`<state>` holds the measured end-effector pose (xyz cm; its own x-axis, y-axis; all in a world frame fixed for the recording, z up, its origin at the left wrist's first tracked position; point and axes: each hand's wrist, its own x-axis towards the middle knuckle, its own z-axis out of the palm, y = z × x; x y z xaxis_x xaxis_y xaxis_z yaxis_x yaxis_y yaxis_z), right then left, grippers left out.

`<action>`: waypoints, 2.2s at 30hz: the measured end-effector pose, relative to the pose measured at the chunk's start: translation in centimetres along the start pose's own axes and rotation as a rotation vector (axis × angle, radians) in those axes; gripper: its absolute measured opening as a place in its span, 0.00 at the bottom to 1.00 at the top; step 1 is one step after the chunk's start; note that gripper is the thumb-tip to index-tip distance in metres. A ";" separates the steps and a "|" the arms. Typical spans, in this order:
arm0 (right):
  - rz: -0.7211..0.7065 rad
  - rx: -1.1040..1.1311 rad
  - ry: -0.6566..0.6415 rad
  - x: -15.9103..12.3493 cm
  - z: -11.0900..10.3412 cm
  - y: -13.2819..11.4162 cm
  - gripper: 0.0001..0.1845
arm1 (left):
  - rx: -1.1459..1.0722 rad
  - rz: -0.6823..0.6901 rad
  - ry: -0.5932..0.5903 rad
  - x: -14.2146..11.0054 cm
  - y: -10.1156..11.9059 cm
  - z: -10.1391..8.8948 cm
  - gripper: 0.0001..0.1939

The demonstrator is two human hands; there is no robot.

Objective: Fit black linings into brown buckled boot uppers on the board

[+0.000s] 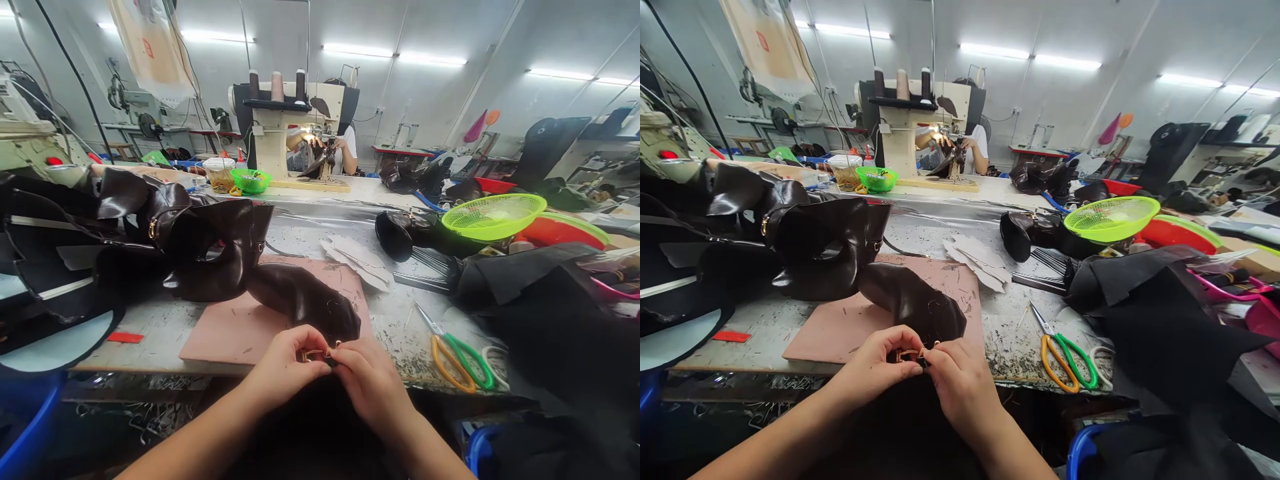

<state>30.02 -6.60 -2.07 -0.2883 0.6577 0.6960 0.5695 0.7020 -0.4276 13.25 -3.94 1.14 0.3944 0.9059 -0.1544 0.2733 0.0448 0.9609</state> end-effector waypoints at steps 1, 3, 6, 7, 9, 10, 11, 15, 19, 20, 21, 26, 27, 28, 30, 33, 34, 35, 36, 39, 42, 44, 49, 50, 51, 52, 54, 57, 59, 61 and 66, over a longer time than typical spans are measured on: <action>0.062 0.036 -0.038 0.1 -0.3 -0.3 0.11 | 0.019 0.019 0.019 -0.1 0.0 0.1 0.05; 0.255 0.171 -0.128 0.4 -0.9 -0.8 0.09 | 0.057 0.060 0.056 -0.4 -0.1 0.4 0.04; 0.592 0.439 -0.194 0.8 -1.2 -1.0 0.06 | 0.101 0.130 0.057 -0.7 -0.2 0.8 0.04; 0.678 0.529 -0.192 0.9 -1.1 -0.9 0.06 | 0.109 0.145 0.039 -0.7 -0.2 0.8 0.04; 0.787 0.668 -0.177 1.1 -1.0 -0.8 0.07 | 0.117 0.140 -0.015 -0.6 -0.2 0.8 0.05; 0.812 0.703 -0.177 1.2 -1.0 -0.7 0.07 | 0.112 0.123 -0.040 -0.6 -0.2 0.7 0.06; 0.825 0.714 -0.187 1.3 -1.0 -0.7 0.07 | 0.105 0.099 -0.059 -0.5 -0.2 0.6 0.06; 0.809 0.659 -0.273 1.6 -1.3 -0.9 0.07 | 0.074 0.018 -0.093 -0.3 0.0 0.1 0.06; 0.780 0.539 -0.355 2.2 -1.7 -0.9 0.04 | 0.101 -0.009 -0.093 -0.2 0.2 -0.2 0.04; 0.771 0.498 -0.381 2.3 -1.8 -0.9 0.03 | 0.107 -0.010 -0.087 -0.2 0.2 -0.2 0.04; 0.754 0.464 -0.410 2.5 -2.0 -0.8 0.04 | 0.111 -0.010 -0.084 -0.2 0.2 -0.2 0.04; 0.621 0.287 -0.516 3.4 -2.8 -1.0 0.07 | 0.117 -0.042 -0.147 -0.1 0.2 -0.2 0.04; 0.593 0.228 -0.521 3.5 -2.7 -1.1 0.07 | 0.114 -0.041 -0.161 0.0 0.2 -0.2 0.04; 0.558 0.162 -0.519 3.7 -2.6 -1.2 0.06 | 0.109 -0.033 -0.171 0.1 0.2 -0.1 0.03; 0.476 0.044 -0.504 3.7 -2.1 -1.2 0.06 | 0.087 -0.007 -0.182 0.2 0.3 -0.1 0.03; 0.441 0.025 -0.468 3.6 -1.4 -0.9 0.05 | -0.023 -0.037 -0.183 0.4 0.2 -0.1 0.05; 0.473 0.080 -0.465 3.5 -1.5 -0.7 0.06 | -0.072 -0.064 -0.172 0.4 0.2 -0.1 0.06; 0.512 0.152 -0.469 3.4 -1.6 -0.6 0.09 | -0.121 -0.091 -0.159 0.5 0.1 -0.1 0.06; 0.548 0.222 -0.483 3.2 -2.0 -0.4 0.10 | -0.165 -0.109 -0.145 0.5 0.0 -0.1 0.07; 0.564 0.250 -0.552 2.6 -3.2 -0.4 0.09 | -0.263 -0.096 -0.126 0.4 -0.3 -0.3 0.09; 0.529 0.109 -0.607 2.0 -3.9 -0.6 0.07 | -0.311 -0.078 -0.133 0.3 -0.6 -0.5 0.11; 0.534 0.093 -0.613 1.7 -3.9 -0.6 0.06 | -0.293 -0.081 -0.141 0.2 -0.6 -0.5 0.13; 0.564 0.188 -0.501 1.4 -3.2 -0.5 0.08 | -0.048 0.043 -0.177 -0.2 0.0 -0.5 0.14; 0.557 0.206 -0.481 1.4 -3.0 -0.6 0.08 | 0.013 0.073 -0.170 -0.2 0.1 -0.5 0.13; 0.549 0.220 -0.468 1.3 -2.9 -0.6 0.08 | 0.068 0.096 -0.160 -0.3 0.2 -0.5 0.12; 0.544 0.226 -0.457 1.2 -2.7 -0.7 0.08 | 0.113 0.110 -0.158 -0.3 0.3 -0.6 0.12; 0.559 0.212 -0.420 1.1 -2.3 -0.8 0.07 | 0.161 0.121 -0.179 -0.3 0.4 -0.6 0.13; 0.643 0.204 -0.331 0.8 -1.8 -0.9 0.05 | 0.183 0.137 -0.244 -0.3 0.7 -0.8 0.13; 0.678 0.215 -0.281 0.7 -1.5 -1.0 0.06 | 0.202 0.154 -0.282 -0.2 1.0 -0.9 0.12; 0.679 0.221 -0.262 0.5 -1.4 -1.1 0.07 | 0.227 0.162 -0.283 -0.2 1.0 -0.8 0.12; 0.680 0.287 -0.300 0.7 -1.5 -1.4 0.10 | 0.251 0.142 -0.202 -0.5 0.6 -0.5 0.09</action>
<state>30.17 -7.53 -0.16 -0.1670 0.9841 0.0609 0.4864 0.1360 -0.8631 12.76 -4.11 1.86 0.6025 0.7930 -0.0896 0.4007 -0.2034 0.8934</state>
